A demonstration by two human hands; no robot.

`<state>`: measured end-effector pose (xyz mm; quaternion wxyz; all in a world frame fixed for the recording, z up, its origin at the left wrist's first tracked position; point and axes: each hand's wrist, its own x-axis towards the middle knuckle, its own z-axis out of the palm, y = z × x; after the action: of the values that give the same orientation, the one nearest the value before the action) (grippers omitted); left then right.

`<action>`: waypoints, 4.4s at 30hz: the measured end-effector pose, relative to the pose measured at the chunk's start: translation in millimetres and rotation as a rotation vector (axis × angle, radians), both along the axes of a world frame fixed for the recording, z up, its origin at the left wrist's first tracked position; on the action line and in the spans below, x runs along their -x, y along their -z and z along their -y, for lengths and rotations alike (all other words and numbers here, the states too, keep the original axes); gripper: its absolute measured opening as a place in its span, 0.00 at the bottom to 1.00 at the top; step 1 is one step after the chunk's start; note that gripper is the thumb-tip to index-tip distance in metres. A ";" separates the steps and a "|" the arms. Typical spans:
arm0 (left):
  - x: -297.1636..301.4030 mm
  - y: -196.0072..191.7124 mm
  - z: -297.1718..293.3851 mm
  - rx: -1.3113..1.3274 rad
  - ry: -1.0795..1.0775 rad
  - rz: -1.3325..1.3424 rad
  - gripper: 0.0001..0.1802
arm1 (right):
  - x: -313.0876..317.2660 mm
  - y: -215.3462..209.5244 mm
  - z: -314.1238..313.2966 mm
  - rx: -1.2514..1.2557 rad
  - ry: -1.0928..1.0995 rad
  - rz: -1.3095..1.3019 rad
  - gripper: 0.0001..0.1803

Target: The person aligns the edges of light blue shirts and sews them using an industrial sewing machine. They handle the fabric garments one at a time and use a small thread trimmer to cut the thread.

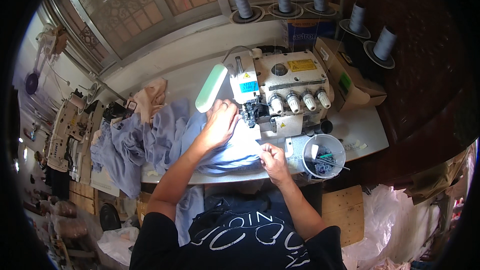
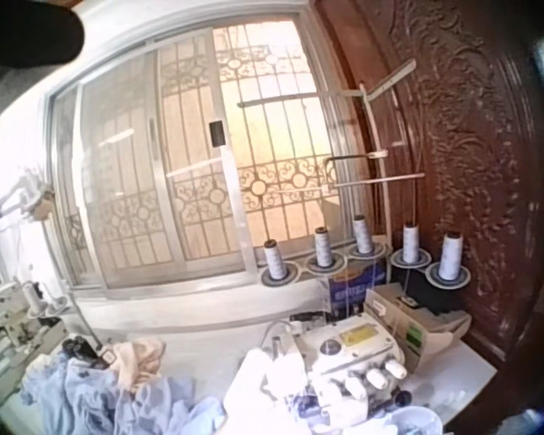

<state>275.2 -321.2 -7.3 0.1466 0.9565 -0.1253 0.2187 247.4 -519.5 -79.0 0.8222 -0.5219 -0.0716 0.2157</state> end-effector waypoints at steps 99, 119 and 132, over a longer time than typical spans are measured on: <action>46.6 0.5 2.7 0.406 0.373 -0.051 0.06 | -37.3 -93.3 17.2 1.131 -0.091 1.537 0.12; 44.4 -37.3 -20.6 0.379 0.290 -0.299 0.04 | -21.5 -91.7 134.5 1.504 0.028 0.922 0.06; 81.5 -19.3 -51.6 1.117 0.052 -0.808 0.09 | -33.9 -64.4 148.9 1.732 -0.317 1.132 0.07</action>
<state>193.8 -269.6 12.0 0.6579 0.7408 0.0476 -0.1267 281.3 -668.4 -14.6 -0.0243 -0.9418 -0.3344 0.0227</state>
